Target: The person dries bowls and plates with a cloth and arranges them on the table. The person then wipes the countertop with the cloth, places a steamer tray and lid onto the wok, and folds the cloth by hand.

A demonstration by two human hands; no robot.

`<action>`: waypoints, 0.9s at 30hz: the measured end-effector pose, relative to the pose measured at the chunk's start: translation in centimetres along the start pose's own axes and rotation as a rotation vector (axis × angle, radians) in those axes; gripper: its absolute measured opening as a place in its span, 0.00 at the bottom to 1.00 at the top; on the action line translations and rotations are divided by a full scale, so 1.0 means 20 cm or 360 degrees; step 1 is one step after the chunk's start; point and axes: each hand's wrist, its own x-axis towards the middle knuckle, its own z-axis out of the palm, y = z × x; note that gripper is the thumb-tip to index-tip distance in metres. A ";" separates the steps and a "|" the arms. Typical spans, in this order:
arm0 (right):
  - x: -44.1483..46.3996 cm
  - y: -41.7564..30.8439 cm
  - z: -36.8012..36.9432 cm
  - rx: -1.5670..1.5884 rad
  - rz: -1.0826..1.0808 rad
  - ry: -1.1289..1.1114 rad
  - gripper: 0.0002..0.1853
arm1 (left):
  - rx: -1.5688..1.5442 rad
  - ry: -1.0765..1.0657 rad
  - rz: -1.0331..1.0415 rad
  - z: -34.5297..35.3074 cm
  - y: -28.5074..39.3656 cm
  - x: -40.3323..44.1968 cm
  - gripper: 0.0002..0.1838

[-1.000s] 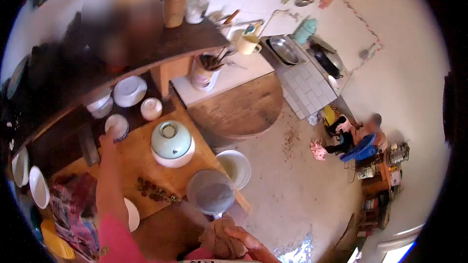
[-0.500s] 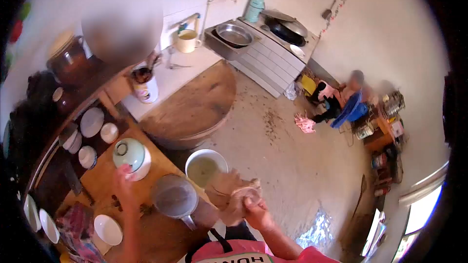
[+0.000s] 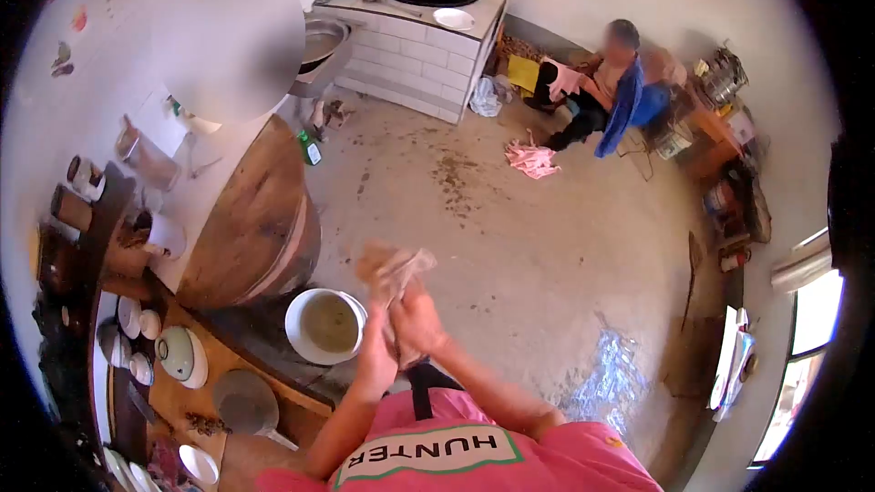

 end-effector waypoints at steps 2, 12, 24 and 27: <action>0.07 0.10 -0.18 0.0236 0.0351 0.0050 0.16 | 0.1011 -0.0181 -0.0262 0.06 -0.05 0.07 0.27; 0.42 0.35 -0.73 0.0747 0.0273 0.0697 0.13 | 0.1510 -0.0432 0.0410 0.35 -0.24 0.75 0.08; 1.02 0.87 -1.10 0.0885 0.1102 0.0574 0.24 | 0.1812 -0.1200 0.0681 0.88 -0.40 1.87 0.08; 1.17 0.83 -1.17 0.1514 0.1182 0.0531 0.24 | 0.2060 -0.1535 0.0560 0.98 -0.45 1.99 0.10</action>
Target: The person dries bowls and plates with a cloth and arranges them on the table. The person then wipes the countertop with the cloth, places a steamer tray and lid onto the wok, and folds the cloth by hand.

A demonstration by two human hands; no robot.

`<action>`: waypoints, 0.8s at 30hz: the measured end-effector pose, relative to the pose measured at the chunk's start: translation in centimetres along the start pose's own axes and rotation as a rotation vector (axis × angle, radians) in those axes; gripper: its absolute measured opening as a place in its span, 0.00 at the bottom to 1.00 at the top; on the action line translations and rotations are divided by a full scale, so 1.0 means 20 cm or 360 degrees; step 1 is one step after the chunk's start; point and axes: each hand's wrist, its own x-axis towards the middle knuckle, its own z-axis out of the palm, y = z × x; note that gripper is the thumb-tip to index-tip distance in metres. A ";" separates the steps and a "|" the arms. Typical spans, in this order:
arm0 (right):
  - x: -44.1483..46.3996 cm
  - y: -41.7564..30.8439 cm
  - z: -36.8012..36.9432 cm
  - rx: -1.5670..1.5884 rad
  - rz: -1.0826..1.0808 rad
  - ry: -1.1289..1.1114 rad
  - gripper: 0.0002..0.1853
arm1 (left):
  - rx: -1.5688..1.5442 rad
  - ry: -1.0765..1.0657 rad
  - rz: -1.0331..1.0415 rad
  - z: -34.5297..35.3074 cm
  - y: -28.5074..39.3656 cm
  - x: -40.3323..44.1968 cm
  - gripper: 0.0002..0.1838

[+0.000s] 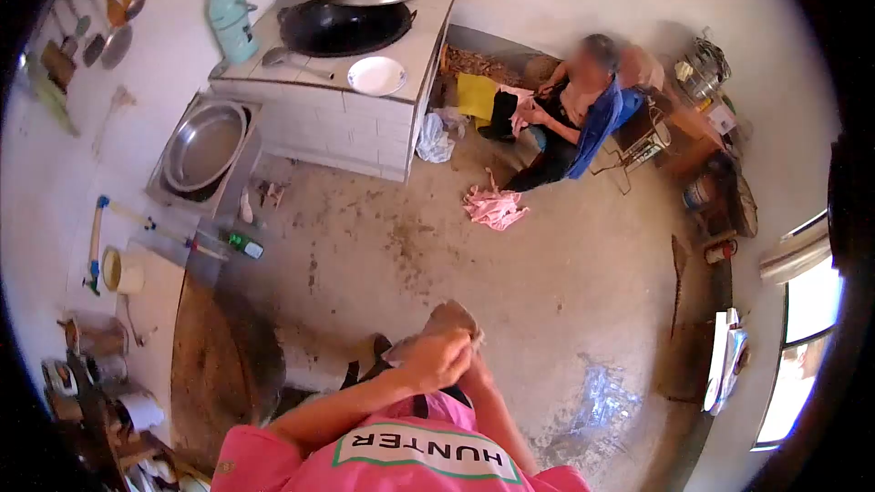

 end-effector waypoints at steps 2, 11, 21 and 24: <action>0.10 -0.08 0.06 0.0355 -0.0004 -0.0019 0.24 | 0.0102 -0.0256 0.0025 -0.04 0.01 0.12 0.11; 0.51 -0.62 0.13 0.0953 -0.0242 -0.0085 0.24 | 0.0126 -0.0479 0.0504 -0.42 -0.21 0.71 0.19; 0.87 -1.20 0.35 0.0560 -0.0995 -0.0037 0.26 | -0.0748 -0.0846 0.0297 -0.70 -0.48 1.10 0.14; 0.89 -1.29 0.44 0.0240 -0.1396 0.0141 0.26 | -0.0909 -0.1006 -0.0701 -0.98 -0.78 1.27 0.13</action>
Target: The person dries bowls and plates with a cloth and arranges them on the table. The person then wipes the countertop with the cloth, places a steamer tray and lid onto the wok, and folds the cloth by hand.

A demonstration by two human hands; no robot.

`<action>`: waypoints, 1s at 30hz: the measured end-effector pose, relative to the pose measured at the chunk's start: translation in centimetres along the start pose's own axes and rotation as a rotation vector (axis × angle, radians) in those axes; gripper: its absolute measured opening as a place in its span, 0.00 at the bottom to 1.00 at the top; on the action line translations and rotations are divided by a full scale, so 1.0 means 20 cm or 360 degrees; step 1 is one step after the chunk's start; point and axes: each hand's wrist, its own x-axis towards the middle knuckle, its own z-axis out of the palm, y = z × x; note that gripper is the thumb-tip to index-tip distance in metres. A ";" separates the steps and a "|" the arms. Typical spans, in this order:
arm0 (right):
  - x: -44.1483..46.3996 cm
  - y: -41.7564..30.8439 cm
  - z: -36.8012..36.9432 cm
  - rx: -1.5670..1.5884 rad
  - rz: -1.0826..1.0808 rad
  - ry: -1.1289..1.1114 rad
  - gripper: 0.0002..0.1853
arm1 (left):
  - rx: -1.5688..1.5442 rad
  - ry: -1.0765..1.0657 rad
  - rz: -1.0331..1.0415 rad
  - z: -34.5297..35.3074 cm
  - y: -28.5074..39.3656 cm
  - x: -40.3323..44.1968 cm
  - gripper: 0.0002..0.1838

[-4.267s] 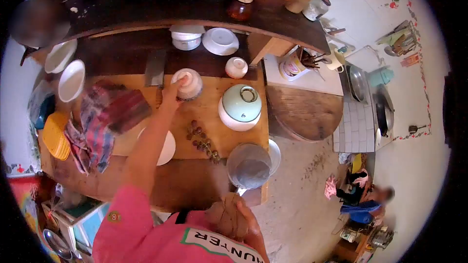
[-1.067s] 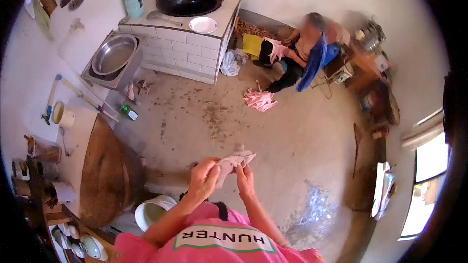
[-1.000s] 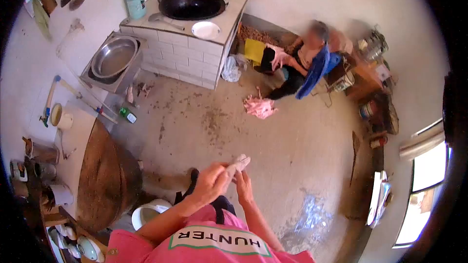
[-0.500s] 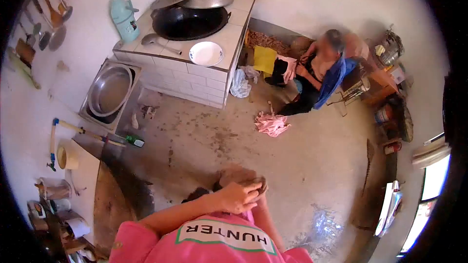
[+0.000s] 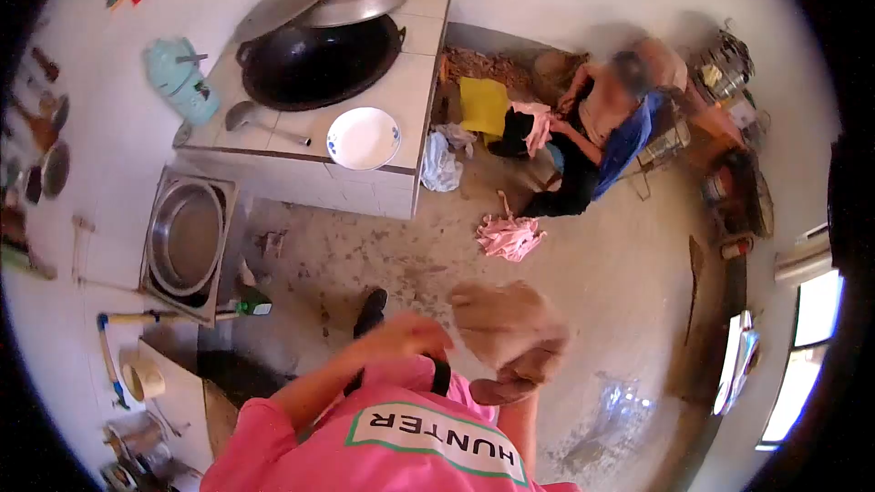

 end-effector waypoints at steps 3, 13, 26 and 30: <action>0.08 -0.01 0.13 -0.0257 -0.0272 0.0009 0.27 | -0.0705 0.0694 0.0160 -0.51 -0.27 0.09 0.18; 0.08 -0.04 0.49 -0.0838 -0.0674 0.0141 0.28 | -0.1657 0.1416 -0.0246 -1.76 -0.64 0.60 0.32; -0.16 -0.10 0.57 -0.0963 -0.0812 0.0878 0.33 | -0.1469 0.1650 -0.0071 -2.00 -0.88 0.79 0.23; -0.24 -0.15 0.50 -0.1045 -0.0989 0.0955 0.31 | -0.1002 0.1648 -0.0042 -1.90 -0.84 0.67 0.23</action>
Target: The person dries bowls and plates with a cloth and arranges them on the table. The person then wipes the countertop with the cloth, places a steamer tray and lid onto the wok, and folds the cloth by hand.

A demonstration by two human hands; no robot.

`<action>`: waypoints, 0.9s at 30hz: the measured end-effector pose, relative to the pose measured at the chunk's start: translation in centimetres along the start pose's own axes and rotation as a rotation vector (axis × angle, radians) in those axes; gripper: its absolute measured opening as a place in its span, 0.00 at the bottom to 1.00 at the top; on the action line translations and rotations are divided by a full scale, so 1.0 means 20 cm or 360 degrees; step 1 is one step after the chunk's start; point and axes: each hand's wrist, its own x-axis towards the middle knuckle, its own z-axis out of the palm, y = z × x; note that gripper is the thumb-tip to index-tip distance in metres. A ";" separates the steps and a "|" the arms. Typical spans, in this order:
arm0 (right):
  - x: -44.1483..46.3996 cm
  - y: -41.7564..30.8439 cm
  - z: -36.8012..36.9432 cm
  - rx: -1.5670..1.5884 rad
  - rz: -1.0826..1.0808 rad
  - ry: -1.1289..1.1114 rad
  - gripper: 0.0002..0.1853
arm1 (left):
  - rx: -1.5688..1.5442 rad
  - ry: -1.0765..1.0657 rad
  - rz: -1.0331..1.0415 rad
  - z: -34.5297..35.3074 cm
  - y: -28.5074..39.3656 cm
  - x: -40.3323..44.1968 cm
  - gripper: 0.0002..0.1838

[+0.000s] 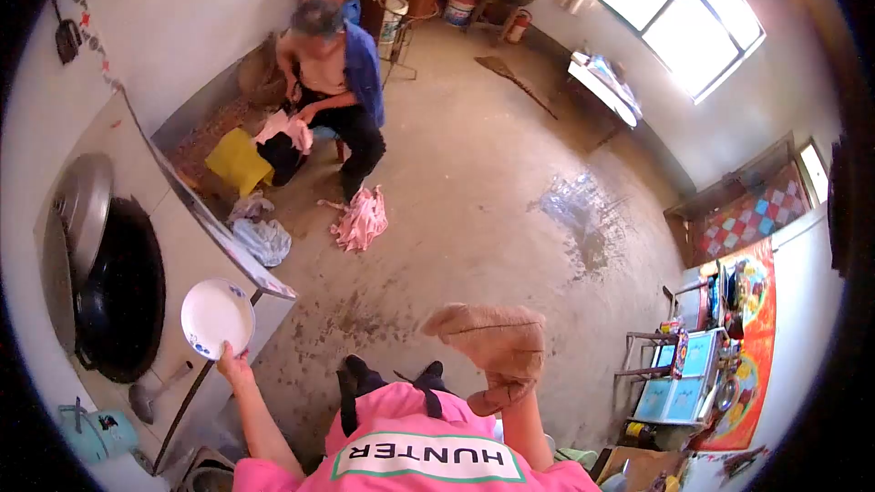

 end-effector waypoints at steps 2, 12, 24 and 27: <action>0.00 -0.03 -0.07 -0.0027 -0.0060 0.0068 0.31 | 0.0044 -0.0211 -0.0034 0.05 0.09 -0.23 0.24; -0.10 -0.15 -0.48 -0.0213 -0.0263 0.0370 0.25 | 0.0767 -0.0525 0.0601 0.81 -0.26 -1.05 0.19; 0.05 -0.19 -0.93 -0.1553 -0.0211 -0.0079 0.17 | 0.1367 -0.2417 0.1115 1.42 -0.39 -2.44 0.10; 0.09 -0.05 -0.96 -0.2065 -0.0152 -0.0230 0.24 | 0.0924 -0.2384 0.2200 1.43 -0.48 -2.66 0.10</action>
